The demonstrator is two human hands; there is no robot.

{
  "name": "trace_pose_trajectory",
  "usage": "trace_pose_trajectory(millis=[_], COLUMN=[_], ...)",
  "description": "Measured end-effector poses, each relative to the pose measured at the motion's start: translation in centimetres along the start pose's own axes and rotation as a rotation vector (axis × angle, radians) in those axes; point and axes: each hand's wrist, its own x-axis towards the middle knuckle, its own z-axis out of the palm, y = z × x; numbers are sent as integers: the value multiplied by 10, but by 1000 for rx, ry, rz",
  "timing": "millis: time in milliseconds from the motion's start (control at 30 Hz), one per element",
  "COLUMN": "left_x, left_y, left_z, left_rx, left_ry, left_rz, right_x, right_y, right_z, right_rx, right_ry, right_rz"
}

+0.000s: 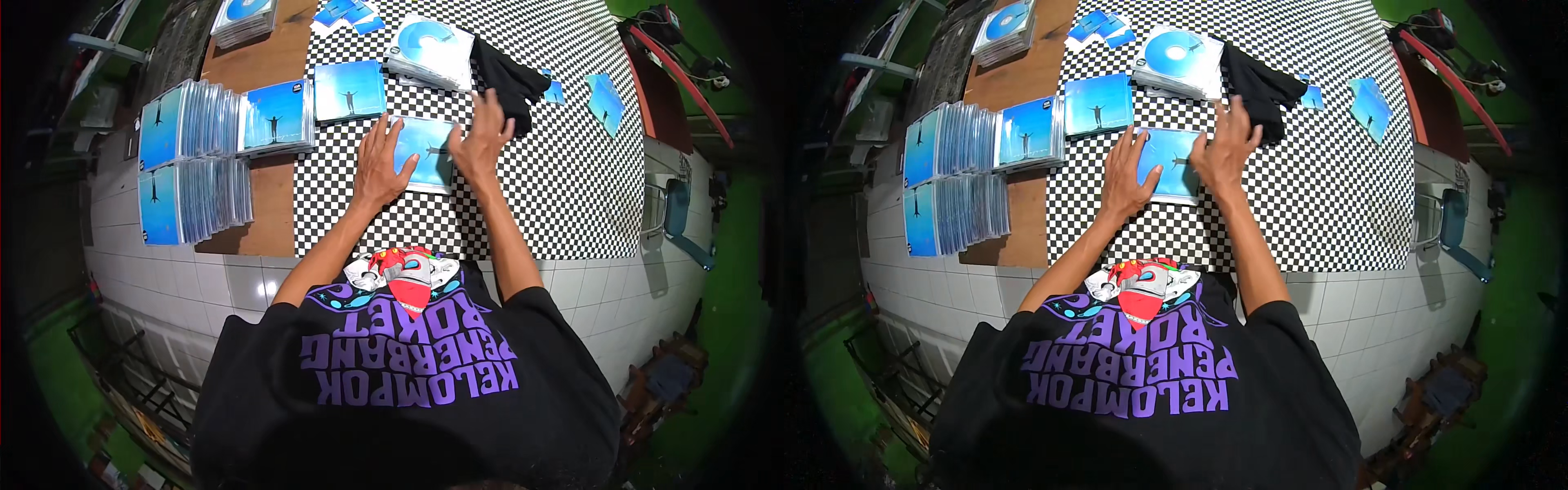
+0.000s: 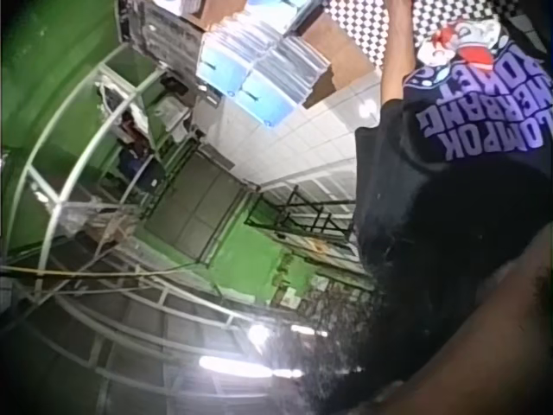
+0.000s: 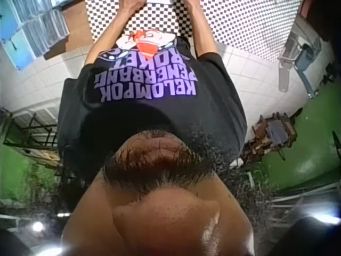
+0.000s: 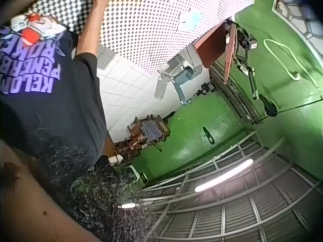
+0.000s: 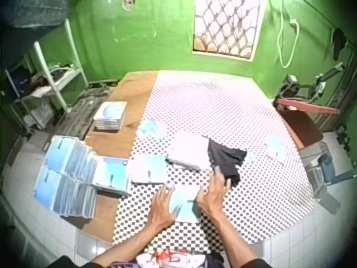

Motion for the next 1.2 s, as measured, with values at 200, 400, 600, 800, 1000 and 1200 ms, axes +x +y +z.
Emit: trace_pose_trajectory(millis=[200,400,600,800,1000,1200], left_x=[3,6,23,35,4,9], left_y=[4,9,38,77,47,60], left_z=[-1,-9,-23,-50,-57,-68], left_rx=[-51,-184,-438,-228,-170,-330], left_ry=[0,7,-32,81,-150,-158], left_rz=[-25,-92,-97,208,251,-4], right_x=[51,54,18,-22,-27,-29], right_y=[57,72,16,-16,-49,-63], right_z=[-4,-28,-80,-99,-152,-164], right_rx=[-75,-81,319,530,439,495], right_ry=[283,6,-101,-442,-625,-477], right_rz=[141,161,109,-48,-106,-153])
